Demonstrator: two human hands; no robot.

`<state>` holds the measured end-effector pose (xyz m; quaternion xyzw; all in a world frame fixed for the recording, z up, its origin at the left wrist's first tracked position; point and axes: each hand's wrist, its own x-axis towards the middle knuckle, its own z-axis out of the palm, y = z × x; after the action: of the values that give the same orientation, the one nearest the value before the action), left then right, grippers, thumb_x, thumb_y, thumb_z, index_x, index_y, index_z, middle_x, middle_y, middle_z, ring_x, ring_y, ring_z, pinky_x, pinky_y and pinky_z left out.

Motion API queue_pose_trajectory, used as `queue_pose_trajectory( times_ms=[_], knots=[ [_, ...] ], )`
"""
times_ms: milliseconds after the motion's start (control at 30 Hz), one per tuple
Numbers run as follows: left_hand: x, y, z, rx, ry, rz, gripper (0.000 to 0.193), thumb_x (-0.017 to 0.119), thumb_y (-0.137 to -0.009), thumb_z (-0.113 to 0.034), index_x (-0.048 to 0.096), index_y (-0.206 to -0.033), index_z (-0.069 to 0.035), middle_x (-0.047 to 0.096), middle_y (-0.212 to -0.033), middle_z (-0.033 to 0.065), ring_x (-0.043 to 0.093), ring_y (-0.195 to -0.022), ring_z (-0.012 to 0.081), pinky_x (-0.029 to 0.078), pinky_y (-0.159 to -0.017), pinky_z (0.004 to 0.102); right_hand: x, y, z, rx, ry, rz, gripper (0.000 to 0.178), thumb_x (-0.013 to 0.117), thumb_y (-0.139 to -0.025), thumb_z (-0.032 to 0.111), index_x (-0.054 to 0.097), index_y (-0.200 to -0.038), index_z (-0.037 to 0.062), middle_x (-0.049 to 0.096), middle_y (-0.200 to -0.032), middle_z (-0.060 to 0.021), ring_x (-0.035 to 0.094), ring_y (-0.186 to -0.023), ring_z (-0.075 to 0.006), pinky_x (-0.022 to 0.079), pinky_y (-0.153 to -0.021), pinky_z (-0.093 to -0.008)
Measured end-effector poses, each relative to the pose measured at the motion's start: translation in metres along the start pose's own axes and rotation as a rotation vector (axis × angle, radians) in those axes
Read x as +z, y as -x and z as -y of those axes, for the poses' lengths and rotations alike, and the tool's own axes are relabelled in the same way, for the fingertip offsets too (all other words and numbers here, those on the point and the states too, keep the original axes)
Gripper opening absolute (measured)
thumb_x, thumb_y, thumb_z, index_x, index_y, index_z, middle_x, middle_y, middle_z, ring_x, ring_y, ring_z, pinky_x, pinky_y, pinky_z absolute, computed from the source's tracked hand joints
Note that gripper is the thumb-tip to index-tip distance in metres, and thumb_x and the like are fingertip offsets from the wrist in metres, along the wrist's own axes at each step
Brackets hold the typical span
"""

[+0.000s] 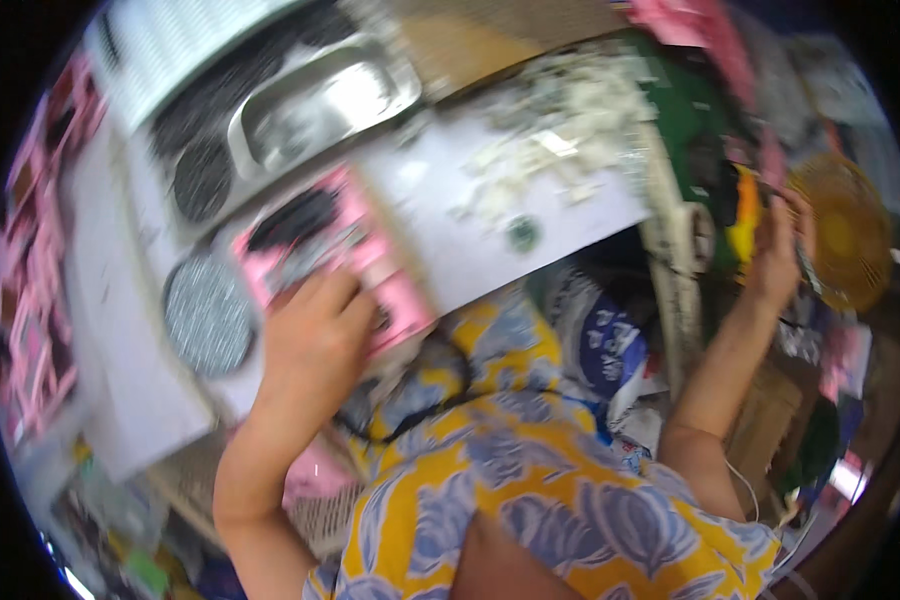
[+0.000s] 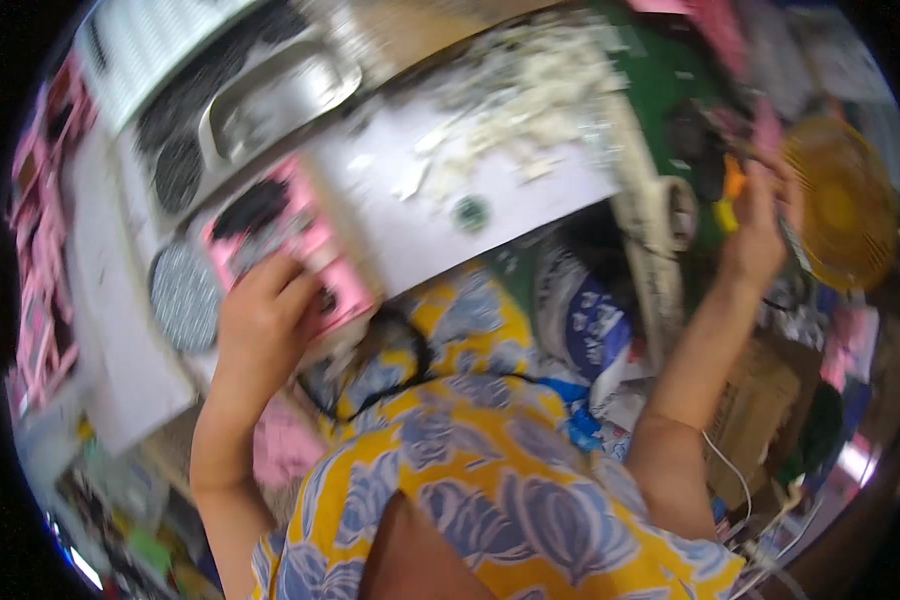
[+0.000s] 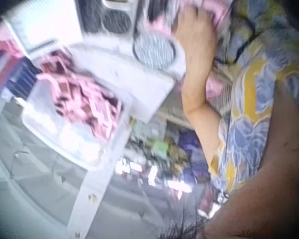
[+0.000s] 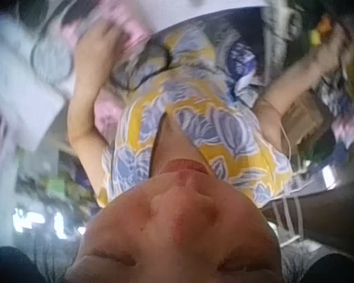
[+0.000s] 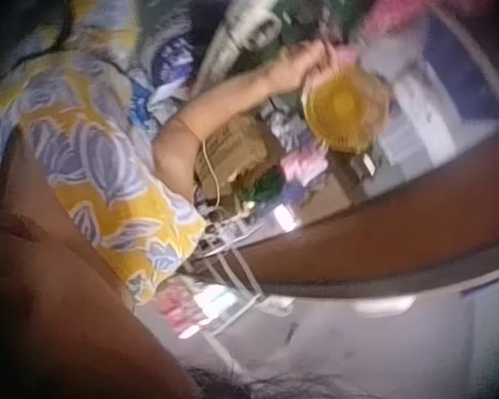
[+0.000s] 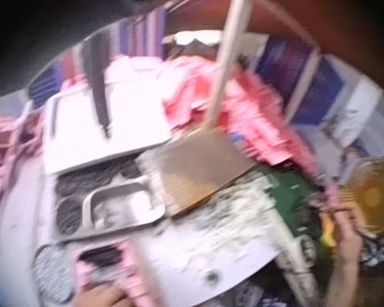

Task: Assembling a toy electronic device by soldering internal components and securing the case with screws.

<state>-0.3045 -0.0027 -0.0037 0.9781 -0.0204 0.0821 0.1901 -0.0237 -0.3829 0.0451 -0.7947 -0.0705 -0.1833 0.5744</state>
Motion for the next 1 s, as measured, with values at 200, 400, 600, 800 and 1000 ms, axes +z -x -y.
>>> queue_pose_trajectory(
  times_ms=[200, 400, 600, 800, 1000],
  knots=[
    [-0.009, -0.006, -0.011, -0.057, 0.029, 0.003, 0.021, 0.071, -0.07, -0.002, 0.069, -0.091, -0.005, 0.062, -0.091, 0.0076, 0.065, -0.083, 0.0275, 0.053, -0.07, 0.0398, 0.002, -0.04, -0.01, -0.052, -0.218, -0.074, 0.011, 0.069, -0.09, 0.005, 0.067, -0.101, 0.0047, 0.05, -0.065, 0.0074, 0.039, -0.052, -0.0013, 0.025, -0.047, -0.0203],
    [-0.009, -0.005, -0.01, -0.075, 0.025, 0.027, 0.023, 0.072, -0.07, -0.001, 0.07, -0.093, -0.004, 0.064, -0.093, 0.008, 0.066, -0.085, 0.0276, 0.054, -0.072, 0.0392, 0.002, -0.047, -0.01, -0.123, -0.028, -0.17, 0.011, 0.07, -0.089, 0.006, 0.066, -0.099, 0.0023, 0.062, -0.072, 0.0003, 0.053, -0.06, -0.0052, 0.039, -0.054, -0.0203],
    [-0.006, -0.006, -0.012, -0.064, 0.037, 0.03, 0.024, 0.072, -0.07, -0.001, 0.071, -0.094, -0.003, 0.065, -0.094, 0.0087, 0.066, -0.086, 0.0285, 0.054, -0.073, 0.0396, -0.055, -0.028, -0.029, -0.087, 0.199, -0.242, 0.013, 0.07, -0.089, 0.007, 0.066, -0.1, 0.0005, 0.07, -0.085, -0.0075, 0.063, -0.074, -0.0094, 0.049, -0.068, -0.0218],
    [-0.006, -0.003, -0.008, -0.064, 0.032, 0.022, 0.027, 0.072, -0.07, -0.001, 0.071, -0.097, -0.004, 0.065, -0.094, 0.0096, 0.066, -0.086, 0.0291, 0.054, -0.074, 0.0399, -0.018, -0.062, -0.071, 0.034, 0.021, -0.177, 0.017, 0.074, -0.09, 0.014, 0.068, -0.104, 0.007, 0.069, -0.083, -0.0057, 0.054, -0.061, -0.0069, 0.042, -0.054, -0.0207],
    [-0.013, 0.011, 0.004, -0.061, 0.215, -0.299, 0.029, 0.068, -0.081, 0.003, 0.068, -0.109, -0.003, 0.064, -0.103, 0.0148, 0.067, -0.08, 0.026, 0.053, -0.064, 0.0329, 0.039, 0.058, -0.038, 0.812, -1.074, 0.256, 0.027, 0.058, -0.103, 0.028, 0.066, -0.11, 0.003, 0.058, -0.079, -0.0029, 0.038, -0.049, -0.0067, 0.029, -0.04, -0.0207]
  ],
)
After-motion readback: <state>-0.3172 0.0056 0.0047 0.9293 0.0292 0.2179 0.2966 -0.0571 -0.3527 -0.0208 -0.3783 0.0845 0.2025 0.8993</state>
